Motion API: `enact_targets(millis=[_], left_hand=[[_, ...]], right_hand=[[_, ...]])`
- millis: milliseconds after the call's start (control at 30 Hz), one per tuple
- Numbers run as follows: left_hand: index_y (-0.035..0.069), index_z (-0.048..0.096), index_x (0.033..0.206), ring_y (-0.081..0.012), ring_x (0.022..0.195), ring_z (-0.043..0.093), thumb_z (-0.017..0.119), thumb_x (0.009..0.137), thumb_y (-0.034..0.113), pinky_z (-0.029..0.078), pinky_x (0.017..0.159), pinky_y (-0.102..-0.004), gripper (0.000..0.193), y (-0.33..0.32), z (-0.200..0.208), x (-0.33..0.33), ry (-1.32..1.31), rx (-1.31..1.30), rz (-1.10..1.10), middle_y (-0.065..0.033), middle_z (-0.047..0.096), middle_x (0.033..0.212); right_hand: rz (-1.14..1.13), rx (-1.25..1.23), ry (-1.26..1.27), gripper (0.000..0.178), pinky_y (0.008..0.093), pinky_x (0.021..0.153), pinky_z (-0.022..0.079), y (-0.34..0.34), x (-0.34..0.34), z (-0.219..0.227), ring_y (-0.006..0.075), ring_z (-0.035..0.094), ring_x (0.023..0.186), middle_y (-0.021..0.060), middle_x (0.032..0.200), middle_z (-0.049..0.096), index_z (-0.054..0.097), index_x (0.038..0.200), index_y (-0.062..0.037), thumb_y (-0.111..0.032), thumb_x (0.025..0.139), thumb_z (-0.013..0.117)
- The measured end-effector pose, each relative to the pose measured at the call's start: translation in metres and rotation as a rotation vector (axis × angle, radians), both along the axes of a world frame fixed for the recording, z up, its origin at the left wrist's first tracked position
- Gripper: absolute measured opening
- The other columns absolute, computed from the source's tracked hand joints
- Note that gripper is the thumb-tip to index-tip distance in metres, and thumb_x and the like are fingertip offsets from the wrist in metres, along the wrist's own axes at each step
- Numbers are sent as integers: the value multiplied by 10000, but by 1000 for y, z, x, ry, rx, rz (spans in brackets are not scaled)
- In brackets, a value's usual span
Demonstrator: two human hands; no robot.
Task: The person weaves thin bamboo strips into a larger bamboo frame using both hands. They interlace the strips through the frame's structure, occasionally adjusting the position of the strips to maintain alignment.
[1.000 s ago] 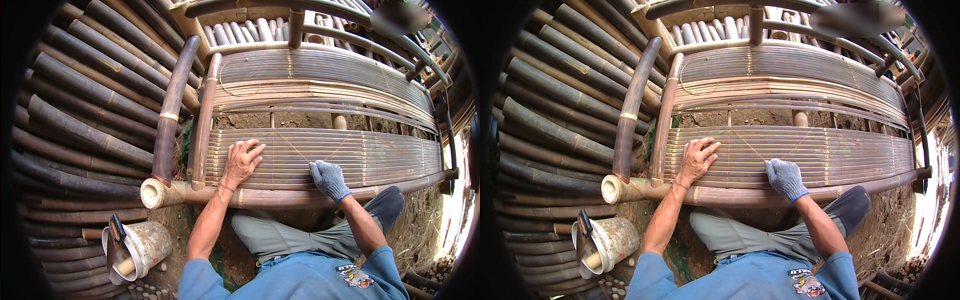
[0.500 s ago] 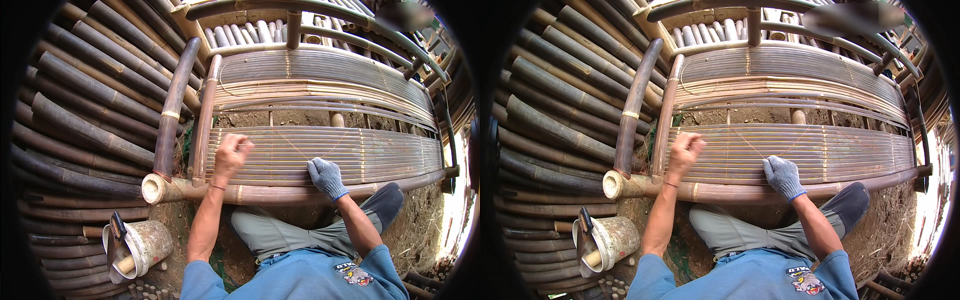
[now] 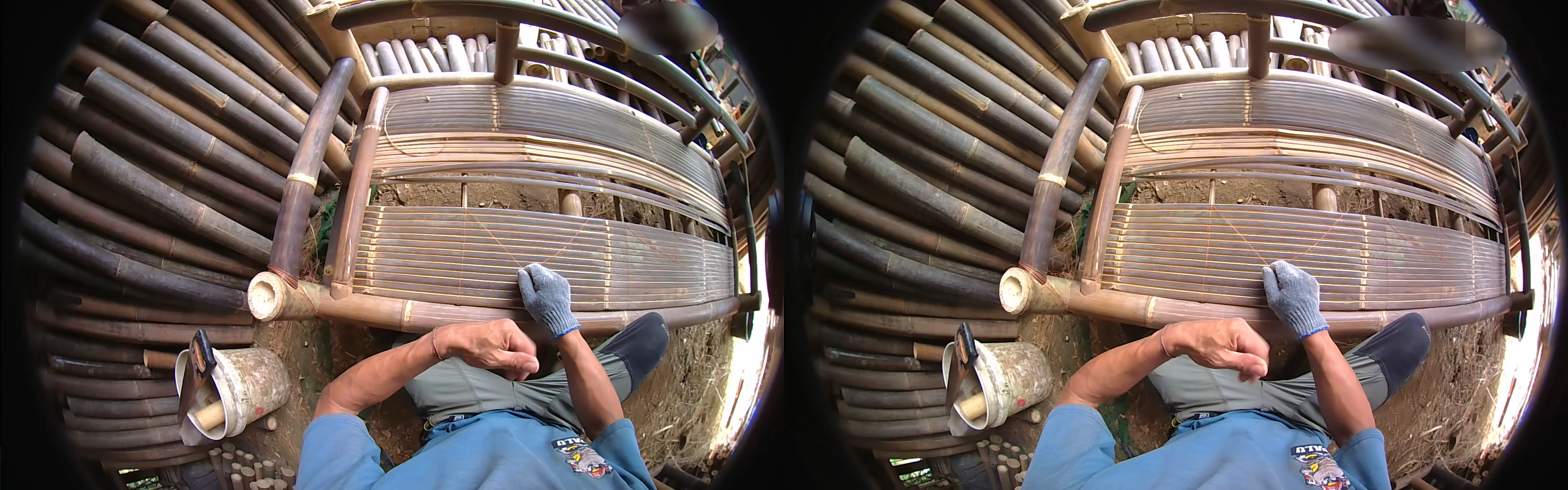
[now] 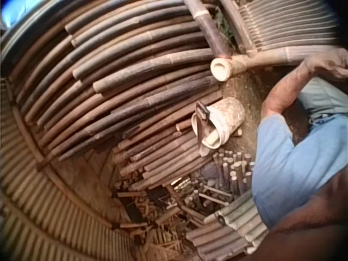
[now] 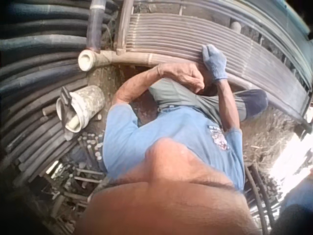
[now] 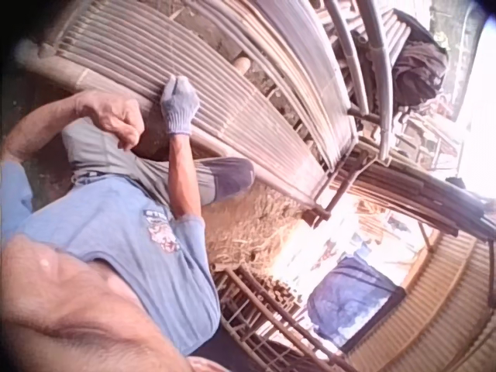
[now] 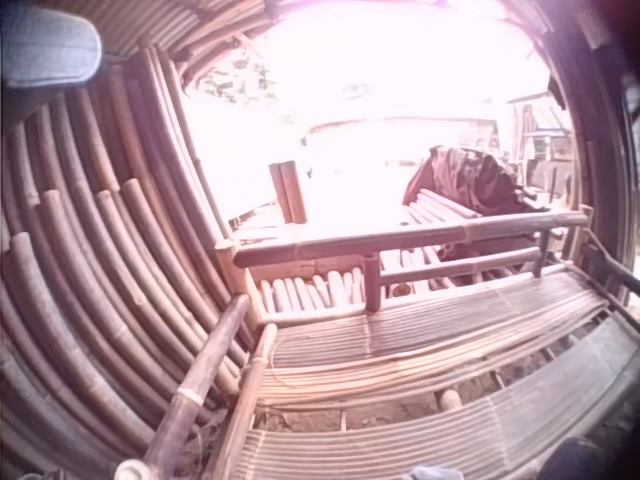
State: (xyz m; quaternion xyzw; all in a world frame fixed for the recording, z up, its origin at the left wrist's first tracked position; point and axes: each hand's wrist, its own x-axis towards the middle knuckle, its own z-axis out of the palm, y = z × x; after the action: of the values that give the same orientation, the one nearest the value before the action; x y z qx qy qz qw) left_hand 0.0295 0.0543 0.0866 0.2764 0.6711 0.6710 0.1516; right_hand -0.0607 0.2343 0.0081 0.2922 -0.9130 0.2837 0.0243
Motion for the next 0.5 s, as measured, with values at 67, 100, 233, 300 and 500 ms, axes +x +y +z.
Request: enact_targets(millis=[67, 100, 233, 300, 500], left_hand=[[50, 724, 940, -194, 910, 676, 658, 958, 246, 533, 801, -358, 208, -24, -6, -5, -59, -96, 129, -96, 704, 893], [49, 695, 1073, -234, 928, 684, 635, 948, 188, 550, 801, -400, 197, -53, -31, -21, 413, -489, 569, -127, 691, 1034], [56, 620, 1272, -294, 972, 654, 597, 902, 27, 590, 831, -356, 372, -199, -89, -17, 296, -1272, 1146, -139, 620, 1165], [78, 663, 1179, -301, 964, 650, 649, 895, 75, 565, 861, -395, 285, -222, -101, -11, 367, -1299, 1106, -108, 623, 1125], [104, 697, 956, -293, 969, 641, 661, 915, 137, 554, 793, -413, 64, -225, -104, -20, 314, -1251, 1128, -86, 628, 966]], right_hand=[[4, 0, 11, 201, 459, 628, 527, 4, -2, -2, 354, 667, 695, 138, 752, 672, 658, 851, -100, -269, 949, 611], [1, -10, 26, 198, 458, 627, 527, 5, -2, -2, 354, 666, 693, 138, 752, 671, 658, 853, -100, -268, 948, 613], [2, -40, 27, 182, 454, 616, 525, -2, 1, 2, 353, 665, 689, 134, 744, 667, 657, 859, -102, -258, 944, 619], [-7, -46, 26, 178, 454, 609, 523, 0, 2, 0, 352, 664, 689, 135, 745, 666, 657, 857, -102, -253, 944, 618], [2, -28, 21, 168, 456, 626, 528, 4, 0, -2, 355, 660, 707, 138, 773, 666, 651, 875, -103, -254, 941, 619]])
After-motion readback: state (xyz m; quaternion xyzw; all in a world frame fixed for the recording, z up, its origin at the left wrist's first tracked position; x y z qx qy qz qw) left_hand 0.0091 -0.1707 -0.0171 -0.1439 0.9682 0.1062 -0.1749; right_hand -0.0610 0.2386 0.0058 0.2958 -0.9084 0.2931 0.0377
